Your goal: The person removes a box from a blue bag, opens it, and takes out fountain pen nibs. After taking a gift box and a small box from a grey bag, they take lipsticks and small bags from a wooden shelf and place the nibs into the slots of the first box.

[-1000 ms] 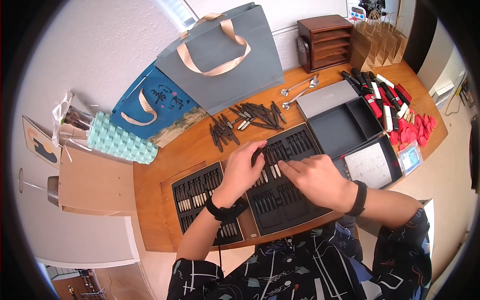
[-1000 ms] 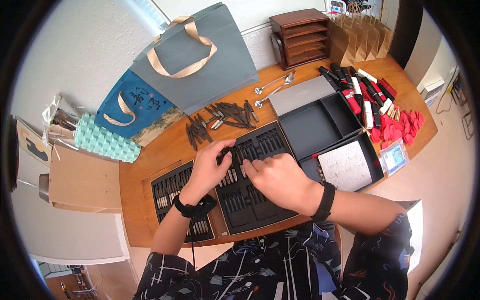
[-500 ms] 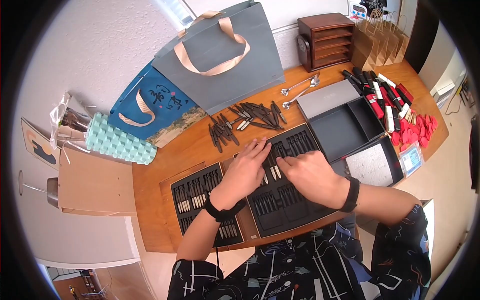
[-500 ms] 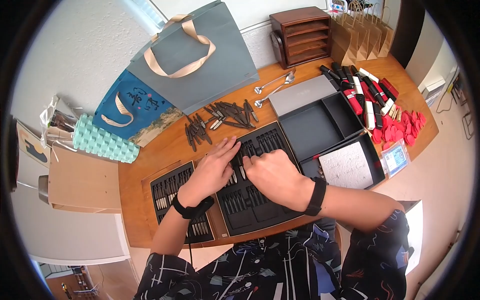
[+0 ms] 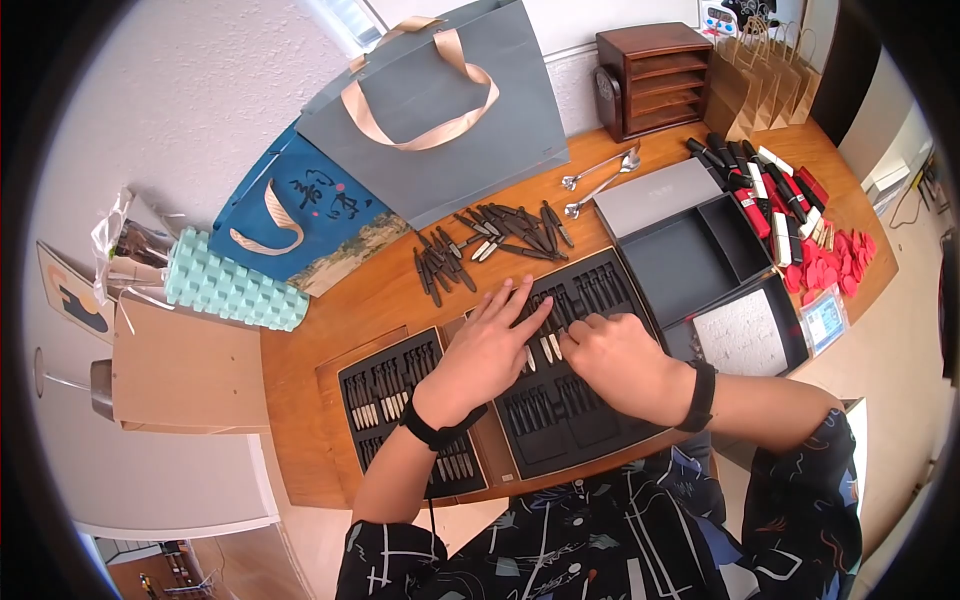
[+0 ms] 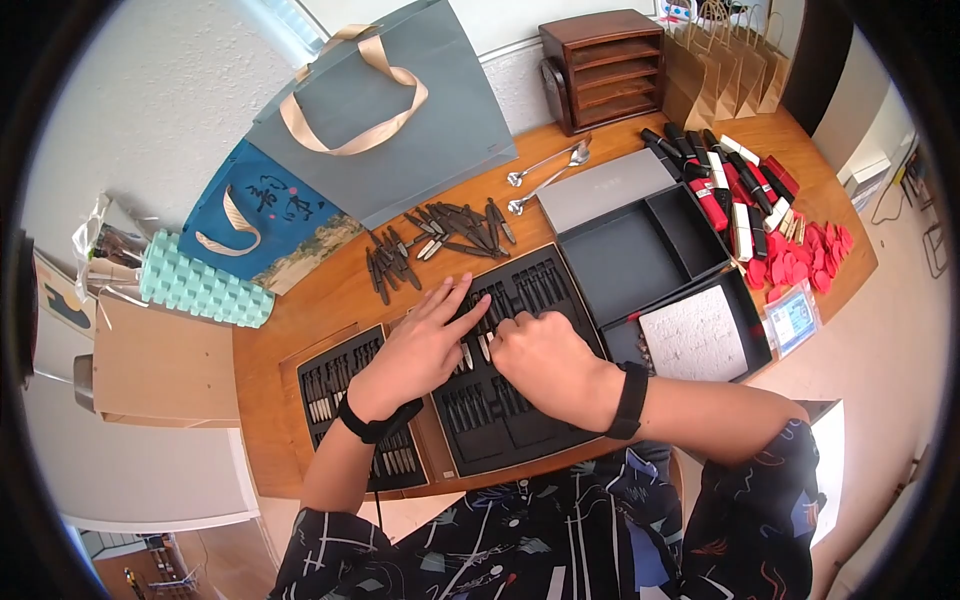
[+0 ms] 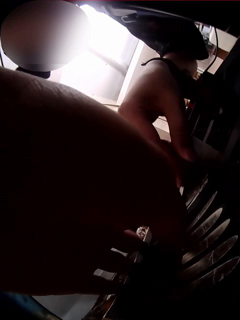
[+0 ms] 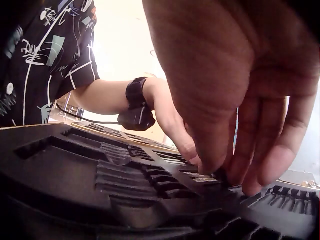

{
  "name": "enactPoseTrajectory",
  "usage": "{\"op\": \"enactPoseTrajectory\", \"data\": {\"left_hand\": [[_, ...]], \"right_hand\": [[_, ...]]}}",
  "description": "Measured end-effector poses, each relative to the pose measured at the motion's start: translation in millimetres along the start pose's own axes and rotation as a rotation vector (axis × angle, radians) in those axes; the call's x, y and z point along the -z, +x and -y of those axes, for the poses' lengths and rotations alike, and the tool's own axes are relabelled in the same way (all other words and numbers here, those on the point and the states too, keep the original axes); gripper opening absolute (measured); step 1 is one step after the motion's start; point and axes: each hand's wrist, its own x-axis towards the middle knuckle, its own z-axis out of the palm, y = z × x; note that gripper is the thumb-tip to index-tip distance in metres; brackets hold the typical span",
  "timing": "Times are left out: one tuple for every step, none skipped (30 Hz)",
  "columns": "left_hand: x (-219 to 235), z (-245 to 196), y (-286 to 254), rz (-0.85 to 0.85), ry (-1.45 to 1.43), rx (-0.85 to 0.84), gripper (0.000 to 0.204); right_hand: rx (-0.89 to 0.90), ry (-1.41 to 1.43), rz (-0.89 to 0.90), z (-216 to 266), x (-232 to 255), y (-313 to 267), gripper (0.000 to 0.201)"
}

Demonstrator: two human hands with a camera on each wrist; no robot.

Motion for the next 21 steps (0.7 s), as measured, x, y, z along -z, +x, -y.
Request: {"op": "enactPoseTrajectory", "data": {"left_hand": [[1, -1, 0, 0.012, 0.022, 0.002, 0.070], [2, -2, 0, 0.013, 0.020, 0.002, 0.070], [2, -3, 0, 0.017, 0.043, 0.009, 0.069], [2, -4, 0, 0.020, 0.066, 0.016, 0.069], [4, -7, 0, 0.020, 0.064, 0.015, 0.069], [5, -10, 0, 0.030, 0.086, 0.018, 0.068], [6, -12, 1, 0.040, 0.108, 0.021, 0.068], [4, -13, 1, 0.041, 0.105, 0.020, 0.068], [3, -14, 0, 0.039, 0.132, 0.017, 0.067], [2, -14, 0, 0.036, 0.160, 0.014, 0.066], [2, -14, 1, 0.038, 0.157, 0.013, 0.066], [2, -14, 1, 0.041, 0.162, 0.011, 0.066], [3, -14, 1, 0.044, 0.167, 0.010, 0.065], [4, -14, 1, 0.045, 0.164, 0.013, 0.065], [4, -14, 1, 0.049, 0.176, 0.011, 0.065], [5, -14, 2, 0.053, 0.188, 0.009, 0.065], [5, -14, 1, 0.054, 0.187, 0.009, 0.065], [5, -14, 1, 0.053, 0.191, 0.008, 0.065], [5, -14, 1, 0.051, 0.195, 0.006, 0.066], [5, -14, 1, 0.052, 0.192, 0.004, 0.066], [5, -14, 1, 0.054, 0.206, 0.006, 0.066]], "right_hand": [[0.006, -0.023, 0.010, 0, 0, 0, 0.029], [0.012, -0.045, 0.021, 1, -1, 1, 0.026], [0.012, -0.044, 0.023, 2, 0, 1, 0.026], [0.014, -0.061, 0.051, 4, 2, 2, 0.024], [0.016, -0.077, 0.080, 5, 3, 3, 0.022], [0.016, -0.077, 0.082, 5, 2, 3, 0.022], [0.021, -0.066, 0.076, 5, 0, 4, 0.020], [0.025, -0.054, 0.070, 5, -1, 4, 0.018], [0.023, -0.053, 0.073, 5, -1, 4, 0.018], [0.027, -0.062, 0.071, 6, -1, 4, 0.017], [0.031, -0.071, 0.069, 6, -1, 4, 0.016], [0.032, -0.070, 0.071, 8, -2, 4, 0.016], [0.046, -0.100, 0.061, 9, -3, 3, 0.013], [0.062, -0.130, 0.049, 10, -3, 3, 0.012], [0.064, -0.128, 0.051, 11, -2, 3, 0.012], [0.070, -0.124, 0.076, 13, 0, 2, 0.014], [0.075, -0.120, 0.101, 14, 1, 2, 0.017], [0.074, -0.119, 0.104, 15, -1, 2, 0.017], [0.081, -0.120, 0.124, 15, -2, 3, 0.022], [0.089, -0.122, 0.145, 15, -3, 3, 0.028], [0.087, -0.122, 0.147, 15, -2, 4, 0.028]]}}
